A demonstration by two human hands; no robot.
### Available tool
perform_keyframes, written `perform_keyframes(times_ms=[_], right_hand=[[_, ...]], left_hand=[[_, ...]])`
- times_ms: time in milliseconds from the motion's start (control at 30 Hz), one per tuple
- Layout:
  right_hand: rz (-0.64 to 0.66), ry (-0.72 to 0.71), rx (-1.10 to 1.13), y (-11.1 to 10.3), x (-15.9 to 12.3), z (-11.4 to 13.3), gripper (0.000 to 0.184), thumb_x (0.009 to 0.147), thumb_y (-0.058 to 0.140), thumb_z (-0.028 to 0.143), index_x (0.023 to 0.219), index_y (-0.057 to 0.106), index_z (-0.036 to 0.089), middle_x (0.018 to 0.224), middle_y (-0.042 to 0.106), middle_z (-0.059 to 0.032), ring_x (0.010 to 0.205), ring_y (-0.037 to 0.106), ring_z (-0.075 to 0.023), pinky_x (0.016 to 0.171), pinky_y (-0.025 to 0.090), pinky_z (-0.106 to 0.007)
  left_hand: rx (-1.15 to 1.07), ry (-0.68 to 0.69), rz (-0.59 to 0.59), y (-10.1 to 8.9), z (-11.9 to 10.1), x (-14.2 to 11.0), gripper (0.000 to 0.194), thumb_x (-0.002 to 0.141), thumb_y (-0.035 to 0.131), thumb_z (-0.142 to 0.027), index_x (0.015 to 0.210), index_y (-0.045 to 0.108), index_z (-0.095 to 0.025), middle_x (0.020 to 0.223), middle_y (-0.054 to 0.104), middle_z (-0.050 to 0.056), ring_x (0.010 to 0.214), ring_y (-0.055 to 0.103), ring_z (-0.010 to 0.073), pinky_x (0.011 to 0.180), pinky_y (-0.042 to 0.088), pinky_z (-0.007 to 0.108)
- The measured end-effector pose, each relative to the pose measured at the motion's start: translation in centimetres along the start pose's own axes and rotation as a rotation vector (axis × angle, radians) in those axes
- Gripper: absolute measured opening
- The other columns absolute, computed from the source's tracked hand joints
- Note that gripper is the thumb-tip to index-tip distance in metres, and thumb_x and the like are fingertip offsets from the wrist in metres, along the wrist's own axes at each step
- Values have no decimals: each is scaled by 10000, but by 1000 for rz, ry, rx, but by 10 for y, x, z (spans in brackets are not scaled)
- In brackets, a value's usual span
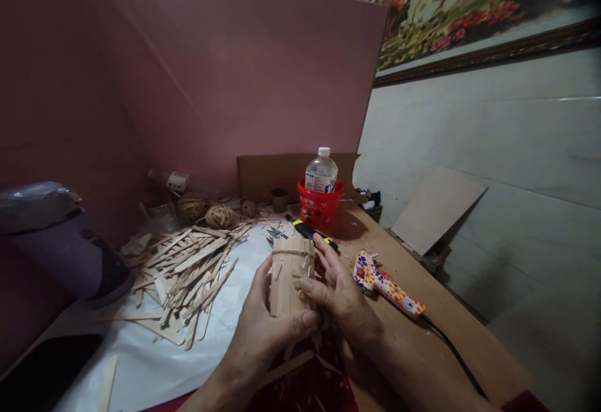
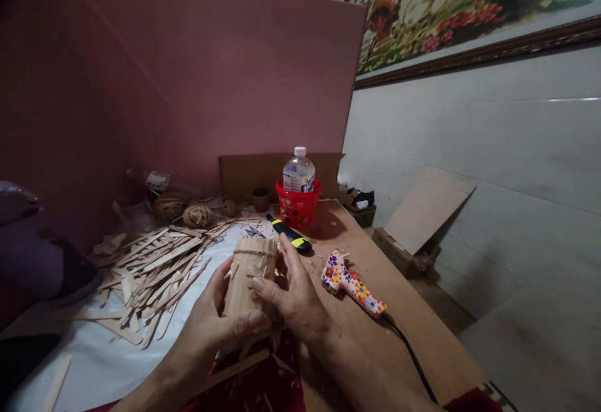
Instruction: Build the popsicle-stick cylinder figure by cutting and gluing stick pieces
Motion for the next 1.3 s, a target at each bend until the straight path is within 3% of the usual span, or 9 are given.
perform_keyframes(times_ms=[133,433,567,700,867,1033,1167,1300], right_hand=[[-8,24,20,1,0,2,949,743,742,255,1478,141,269,1459,386,-91,1303,409,-242,1075,341,-409],[14,41,50,4,-1,4,937,751,731,266,1479,141,252,1435,426,-89,1295,424,-243,1082,330,-420],[21,9,27,-1,1,3,840,797,679,359,1471,187,267,1478,374,-75,1363,323,-246,1124,250,-439],[-10,-13,-11,-6,2,0,847,766,689,414,1458,234,233,1498,334,-98,1397,243,-255,1142,190,-457],[-22,-13,-33,-7,0,0,861,741,710,381,1453,244,251,1512,304,-100,1397,237,-280,1126,210,-501],[7,-19,-20,-3,-1,3,891,744,719,329,1464,199,267,1485,348,-102,1362,320,-273,1116,261,-473],[-10,-3,5,-3,0,4,934,714,741,309,1463,187,240,1489,330,-127,1367,307,-278,1114,264,-477],[-28,11,24,-2,0,2,943,700,751,306,1459,195,242,1490,324,-134,1374,288,-286,1096,288,-493]], left_hand=[[27,10,-46,-2,0,0,1030,538,842,-200,1404,284,-183,1368,496,188,1144,552,364,884,510,425],[21,29,2,-1,1,2,974,561,834,-217,1383,311,-186,1346,520,180,1138,559,346,888,503,409],[-50,57,-45,1,0,2,945,525,845,-218,1345,378,-175,1294,569,177,1087,594,332,831,524,366],[-92,41,-74,-1,1,4,973,492,855,-211,1344,390,-152,1291,568,203,1110,573,363,867,505,408],[-85,31,-7,-2,1,5,956,529,844,-227,1358,374,-164,1309,552,202,1122,566,365,879,496,426],[-17,50,-51,-2,1,2,1015,497,857,-225,1383,363,-204,1318,556,161,1140,555,355,864,506,392],[-10,54,-19,-1,1,2,1031,526,847,-221,1407,312,-192,1334,537,174,1150,548,355,878,497,403],[-9,56,-80,-1,1,2,1021,502,856,-248,1376,337,-161,1321,542,185,1121,566,354,855,507,391]])
Point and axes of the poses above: each hand's wrist, its own x-axis towards the middle knuckle, its own y-axis out of the palm, z = x × y, the point moved 3 cm from there along x, towards the middle knuckle
